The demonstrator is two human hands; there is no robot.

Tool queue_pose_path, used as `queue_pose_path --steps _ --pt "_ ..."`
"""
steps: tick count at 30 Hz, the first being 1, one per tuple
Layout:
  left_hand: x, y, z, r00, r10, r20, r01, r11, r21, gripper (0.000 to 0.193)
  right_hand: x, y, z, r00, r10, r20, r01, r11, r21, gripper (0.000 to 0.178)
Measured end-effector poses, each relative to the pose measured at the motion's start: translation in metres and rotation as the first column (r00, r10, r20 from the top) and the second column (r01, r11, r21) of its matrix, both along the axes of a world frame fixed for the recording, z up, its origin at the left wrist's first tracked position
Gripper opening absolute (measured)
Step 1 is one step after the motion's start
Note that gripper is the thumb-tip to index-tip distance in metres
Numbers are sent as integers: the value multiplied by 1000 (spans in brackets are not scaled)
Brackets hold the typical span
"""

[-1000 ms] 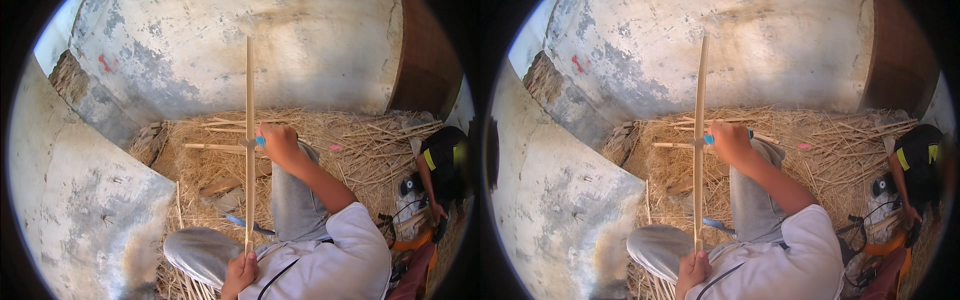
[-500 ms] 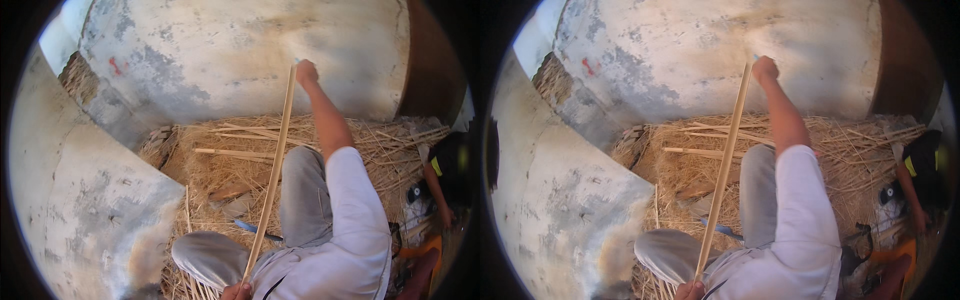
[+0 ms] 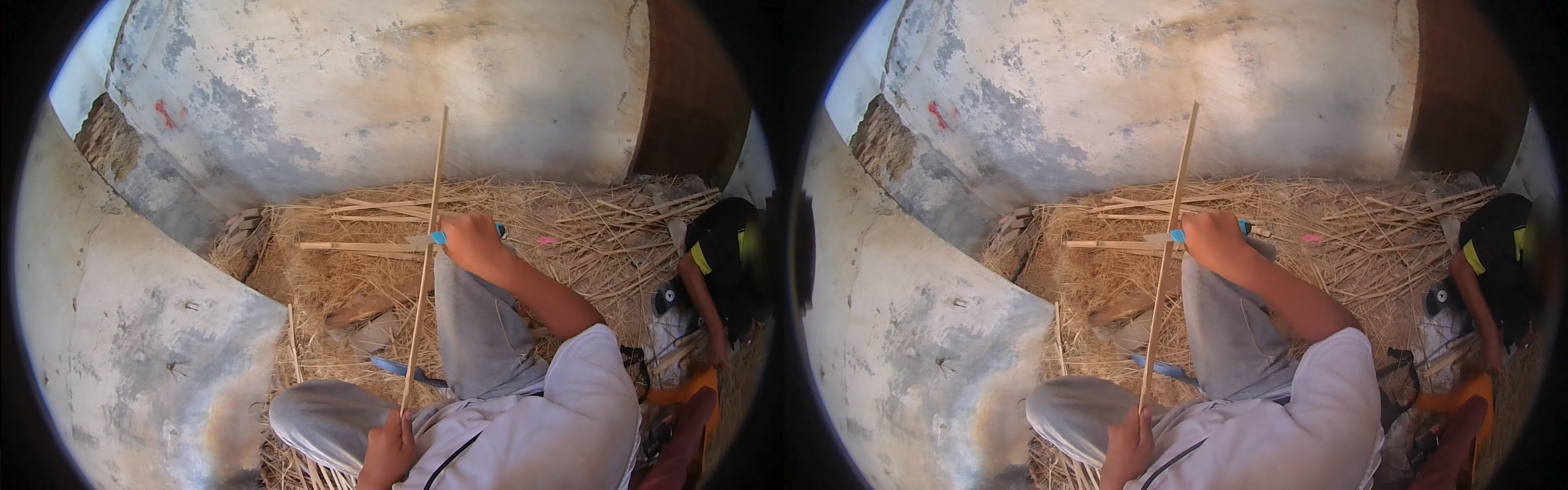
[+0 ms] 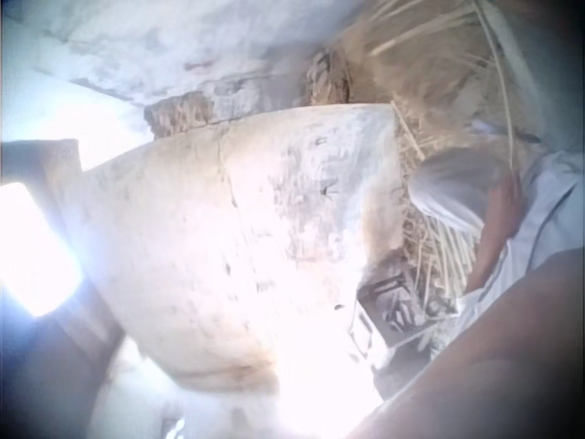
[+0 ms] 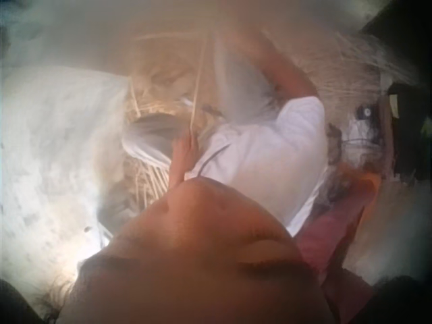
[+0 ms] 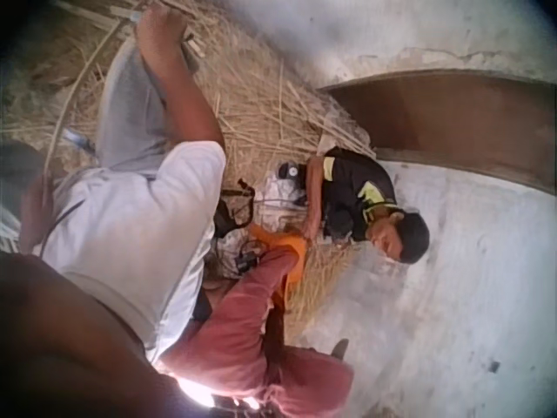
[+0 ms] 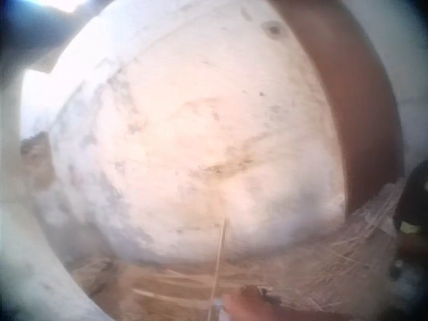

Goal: The person sits on a straw-covered floor and uses a utility knife to split a long bamboo stick into thin strips. They repeatedly scrape and shave the bamboo, then switch to a larger knife to continue splitting. The person handles multiple bamboo pieces and places finished strips aside.

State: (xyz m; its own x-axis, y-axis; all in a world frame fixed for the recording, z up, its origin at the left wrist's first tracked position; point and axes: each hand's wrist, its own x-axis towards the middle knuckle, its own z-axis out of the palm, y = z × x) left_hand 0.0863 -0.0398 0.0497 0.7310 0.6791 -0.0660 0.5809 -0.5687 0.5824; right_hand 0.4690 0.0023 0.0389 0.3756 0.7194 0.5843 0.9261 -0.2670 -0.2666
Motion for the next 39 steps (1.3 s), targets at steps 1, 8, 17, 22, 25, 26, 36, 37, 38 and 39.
queue_pose_path --steps 1,8,17,22,25,26,36,37,38,39 --pt "3 -3 4 999 4 -32 -3 999 32 28 5 2 3 1000 9 18 -9 1000 -6 15" --pt "2 -8 20 990 20 -137 -3 992 123 21 42 44 29 989 -84 119 78 996 49 8" --pt "-110 -27 -29 788 280 -548 -309 950 41 17 234 47 85 651 -661 -373 665 734 -140 21" --pt "-121 -18 -59 840 227 -492 -148 970 195 15 159 34 93 778 -460 -429 463 880 -105 23" --pt "-87 -12 -45 926 157 -344 -21 930 367 15 31 21 54 942 -50 -333 12 993 -117 21" --pt "-55 -8 -25 943 211 -258 -121 939 323 12 -5 12 39 969 0 -249 -44 984 -175 19" --pt "66 12 27 990 88 107 -121 928 351 14 -115 -25 6 966 257 -29 -246 949 195 19" --pt "71 12 30 990 102 102 -132 927 352 14 -110 -22 10 975 220 4 -216 955 202 20" --pt "76 11 31 989 115 96 -142 925 351 14 -105 -18 13 983 183 37 -186 960 210 22" --pt "78 10 32 988 128 91 -152 924 351 14 -103 -14 16 983 177 41 -182 956 232 23"
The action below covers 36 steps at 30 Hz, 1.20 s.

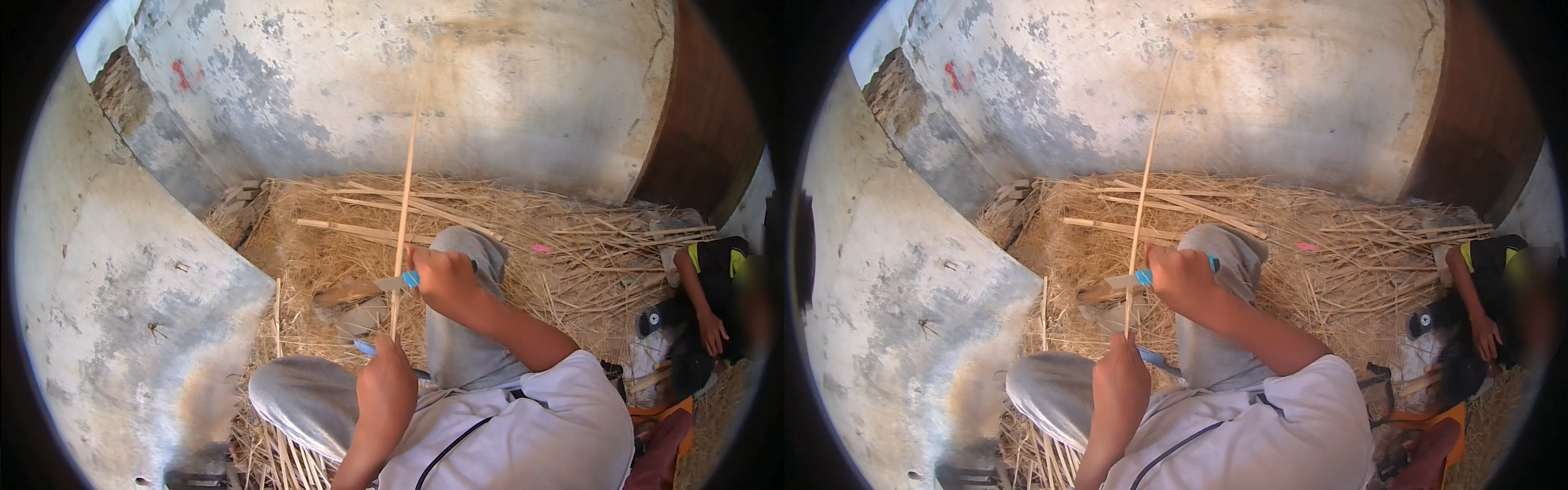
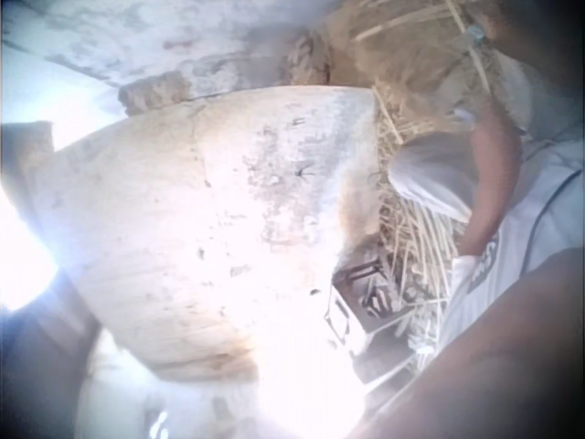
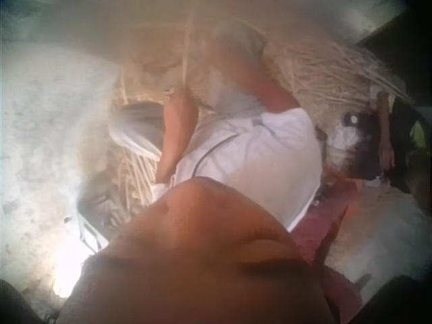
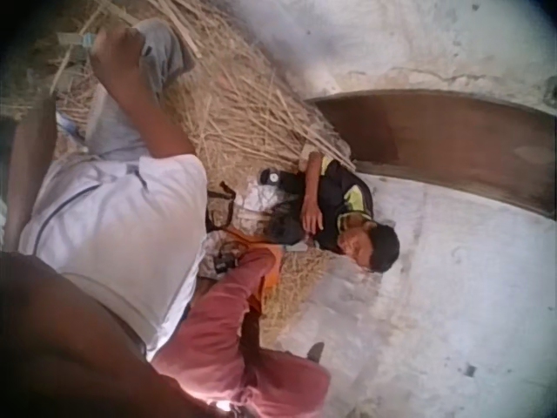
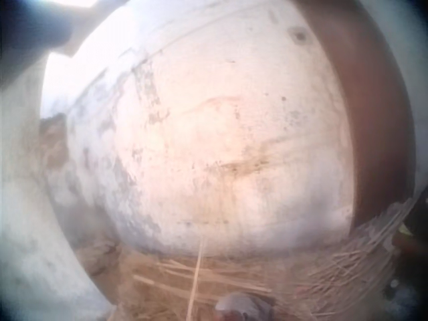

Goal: The person sits on a straw-covered floor and uses a utility knife to split a long bamboo stick into thin strips. They repeatedly scrape and shave the bamboo, then switch to a larger knife to continue splitting. The person handles multiple bamboo pieces and places finished strips aside.

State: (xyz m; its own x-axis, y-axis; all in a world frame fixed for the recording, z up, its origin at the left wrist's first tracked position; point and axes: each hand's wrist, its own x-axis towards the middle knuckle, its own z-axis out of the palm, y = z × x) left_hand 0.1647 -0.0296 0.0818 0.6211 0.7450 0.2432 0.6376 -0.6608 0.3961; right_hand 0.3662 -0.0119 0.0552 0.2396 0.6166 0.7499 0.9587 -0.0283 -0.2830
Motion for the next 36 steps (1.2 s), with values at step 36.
queue_pose_path --steps 36 --pt "-25 -16 29 991 130 -37 -131 991 -33 9 182 155 137 799 -547 -251 454 822 -344 20"
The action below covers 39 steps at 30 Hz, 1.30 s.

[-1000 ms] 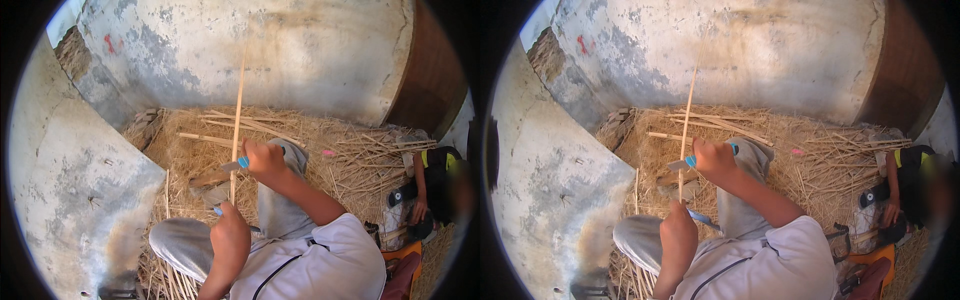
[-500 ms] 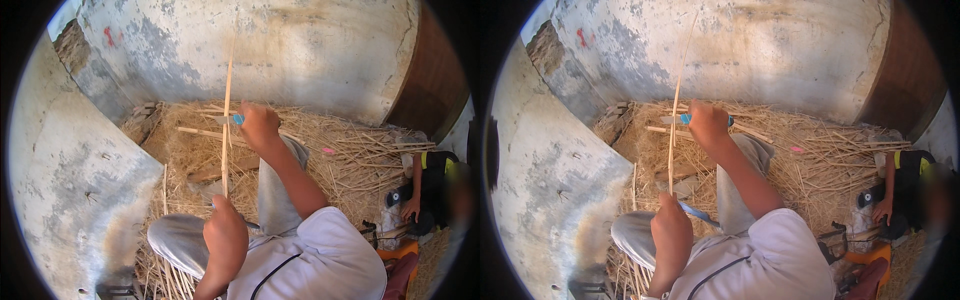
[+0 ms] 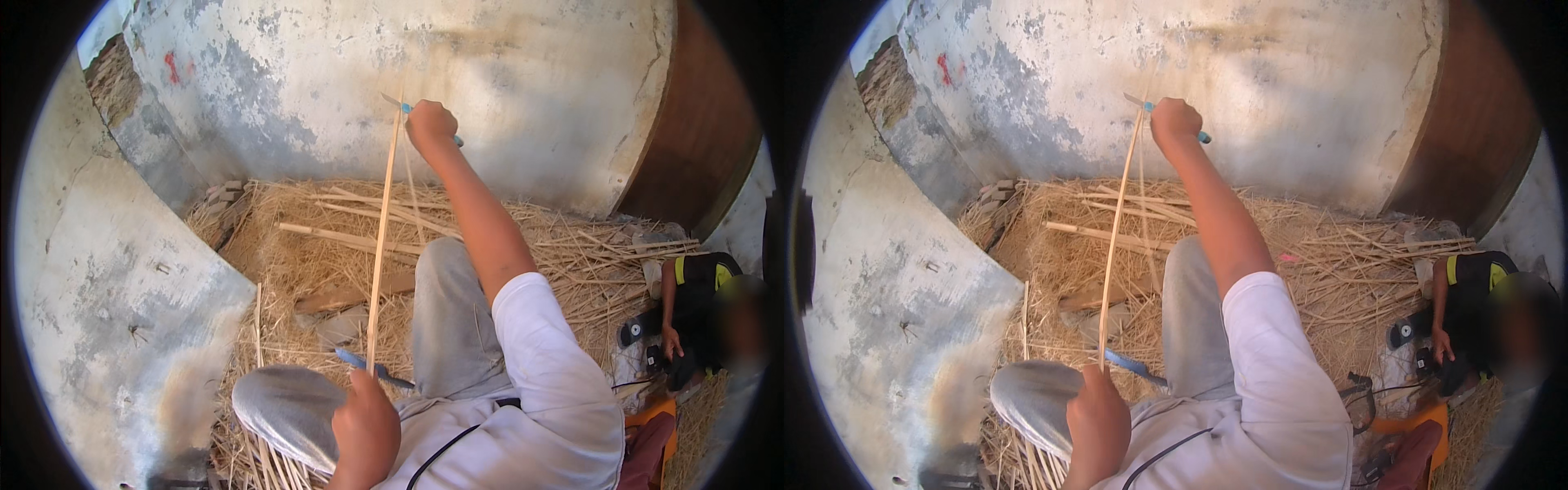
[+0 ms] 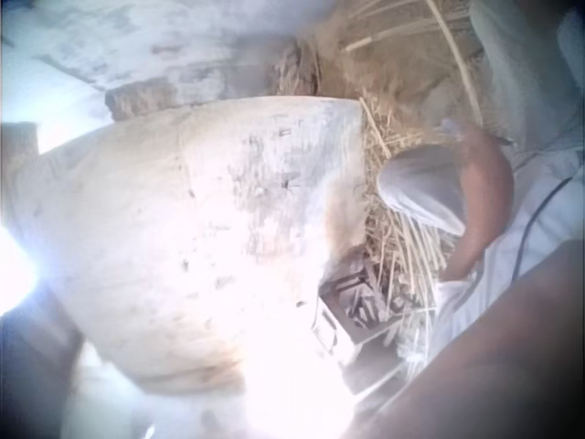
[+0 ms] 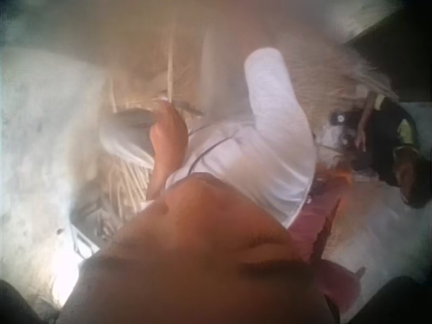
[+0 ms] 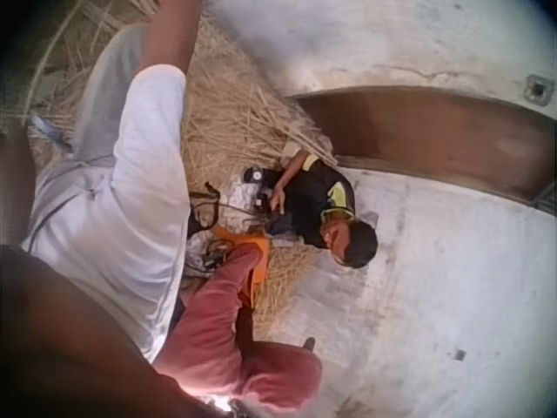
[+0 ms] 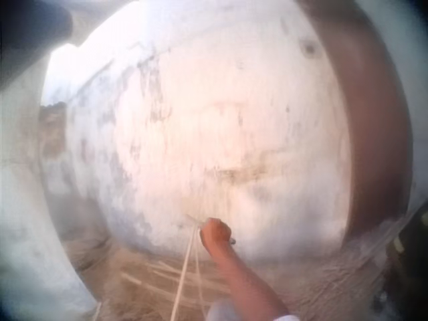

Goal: The person sits on a straw-covered floor and uses a utility knife to split a long bamboo stick into thin strips. They repeatedly scrape and shave the bamboo, then switch to a larger knife to continue splitting. The person handles multiple bamboo pieces and places finished strips aside.

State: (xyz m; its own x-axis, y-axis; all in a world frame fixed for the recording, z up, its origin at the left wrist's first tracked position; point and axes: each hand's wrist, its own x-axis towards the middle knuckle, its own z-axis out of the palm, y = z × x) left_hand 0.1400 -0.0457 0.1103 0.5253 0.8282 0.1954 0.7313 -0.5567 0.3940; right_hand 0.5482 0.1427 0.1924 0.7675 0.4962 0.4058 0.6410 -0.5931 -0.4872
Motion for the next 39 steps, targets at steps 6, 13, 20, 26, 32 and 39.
queue_pose_path --steps 6,13,20,26,32,39 --pt "-89 -18 -38 943 12 -332 -117 947 -298 16 122 -40 7 967 -254 -7 254 967 -20 23" --pt "-88 -4 -80 981 -144 132 183 914 -362 14 48 -88 -35 998 36 -52 -35 999 24 24" --pt "-49 -4 -66 980 -157 123 185 948 -259 13 -96 -141 -97 844 468 263 -456 883 -106 13" --pt "-46 -5 -54 980 -185 75 196 963 -186 12 -82 -131 -95 851 427 305 -420 903 -91 9" --pt "-37 -13 -34 995 -95 24 98 980 -173 14 -69 -97 -78 896 309 320 -303 950 -71 11" --pt "-100 -20 -75 935 -75 -347 -34 954 -297 19 41 -60 -31 990 -72 119 93 980 -175 13"
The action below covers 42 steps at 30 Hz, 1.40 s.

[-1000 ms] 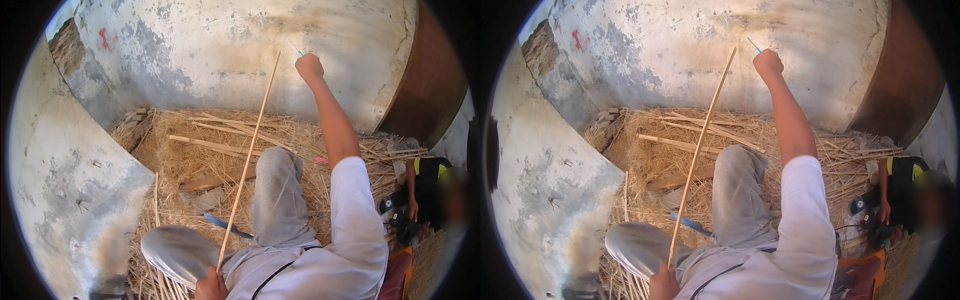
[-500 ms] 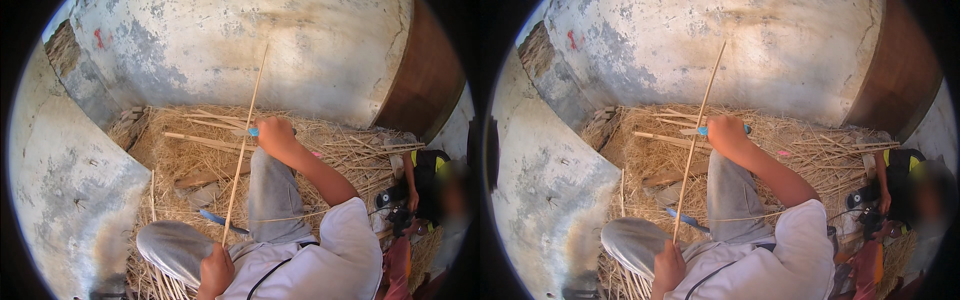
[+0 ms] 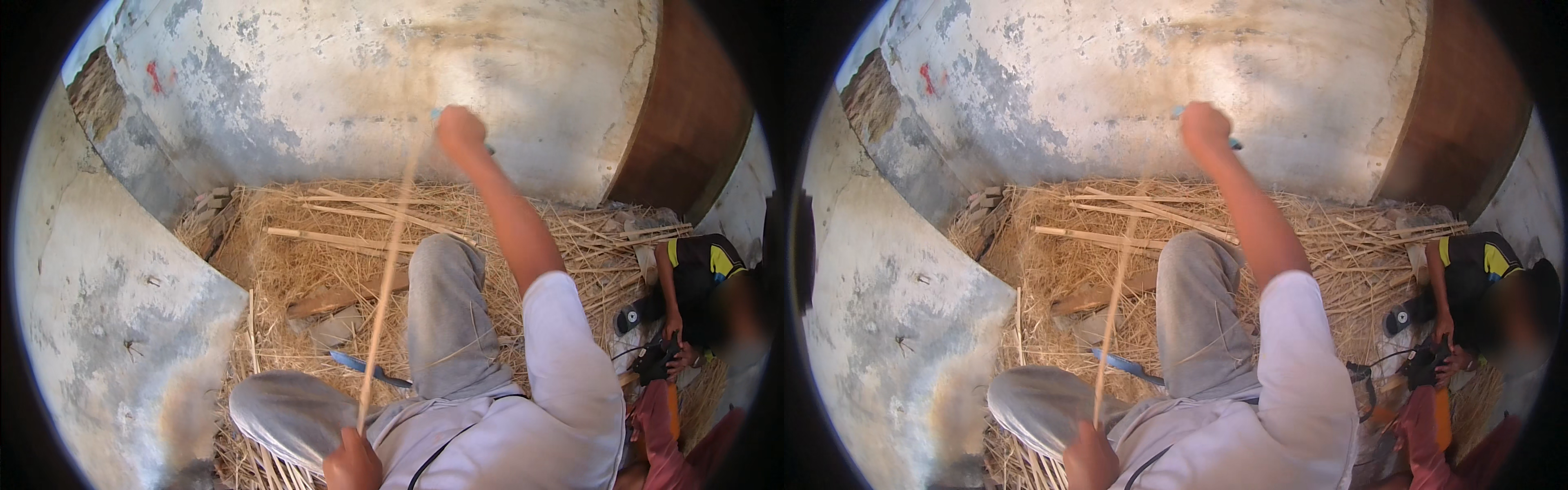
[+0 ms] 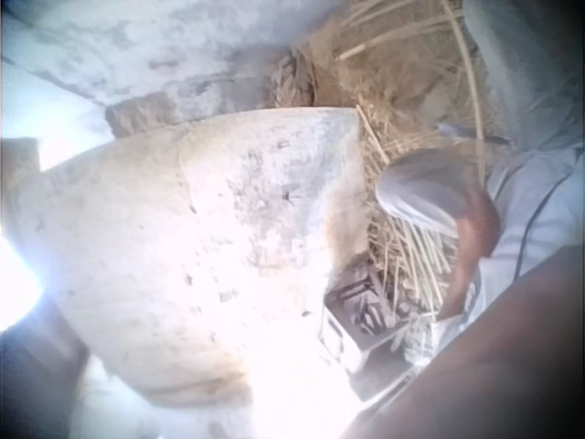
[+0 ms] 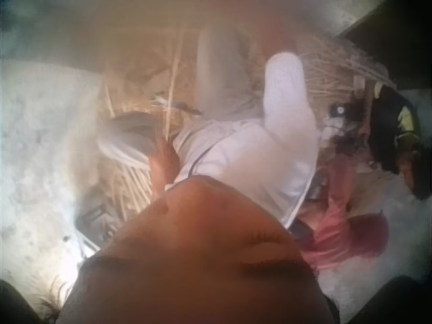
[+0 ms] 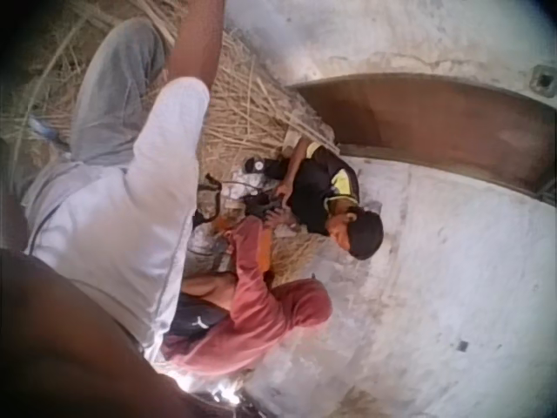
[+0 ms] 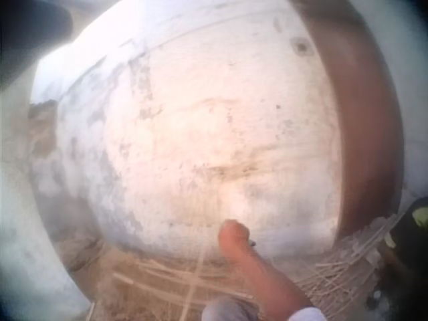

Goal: The person sits on a straw-covered floor and uses a utility knife to split a long bamboo stick into thin strips. They repeatedly scrape and shave the bamboo, then switch to a larger knife to continue splitting. The person handles multiple bamboo pieces and places finished strips aside.

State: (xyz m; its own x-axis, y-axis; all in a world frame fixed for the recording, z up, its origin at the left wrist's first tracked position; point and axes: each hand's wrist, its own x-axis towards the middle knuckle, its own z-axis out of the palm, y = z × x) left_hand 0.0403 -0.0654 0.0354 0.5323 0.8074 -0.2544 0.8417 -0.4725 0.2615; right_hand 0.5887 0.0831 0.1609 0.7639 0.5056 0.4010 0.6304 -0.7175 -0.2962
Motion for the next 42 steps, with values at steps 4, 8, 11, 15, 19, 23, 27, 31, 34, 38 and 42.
queue_pose_path --steps 4,8,11,15,19,23,27,31,34,38,42 --pt "-47 -2 -43 974 168 -154 -197 960 -197 27 92 -26 12 970 -228 -85 238 961 141 20" --pt "-60 4 -75 966 180 186 -107 932 -345 34 48 -33 -7 985 11 -169 18 985 169 26" --pt "-45 16 -74 925 75 372 50 948 -316 40 -51 -45 -35 933 350 -81 -330 924 194 18" --pt "18 25 -6 831 -11 557 125 978 -166 20 -151 -73 -64 756 611 233 -644 758 102 12" --pt "29 32 -5 834 -114 541 109 993 40 20 -176 -75 -68 731 608 309 -622 780 -64 10" --pt "41 36 2 865 -144 481 111 989 96 19 -155 -65 -66 805 537 252 -530 842 -99 8" --pt "34 26 6 915 -172 364 126 981 148 24 -112 -43 -52 927 321 191 -310 947 -85 6" --pt "12 15 -12 999 -2 45 3 1000 -13 29 -56 -40 -35 960 241 140 -220 963 -155 7" --pt "-17 22 -52 1000 -27 -6 27 999 -38 41 -68 -45 -42 930 330 159 -308 939 -152 7" --pt "-32 20 -53 998 -38 48 39 999 -16 40 -76 -47 -52 901 376 218 -351 925 -147 7" --pt "-89 11 -92 893 389 228 -270 866 -421 39 13 -38 -36 995 89 -55 -91 995 -30 15"
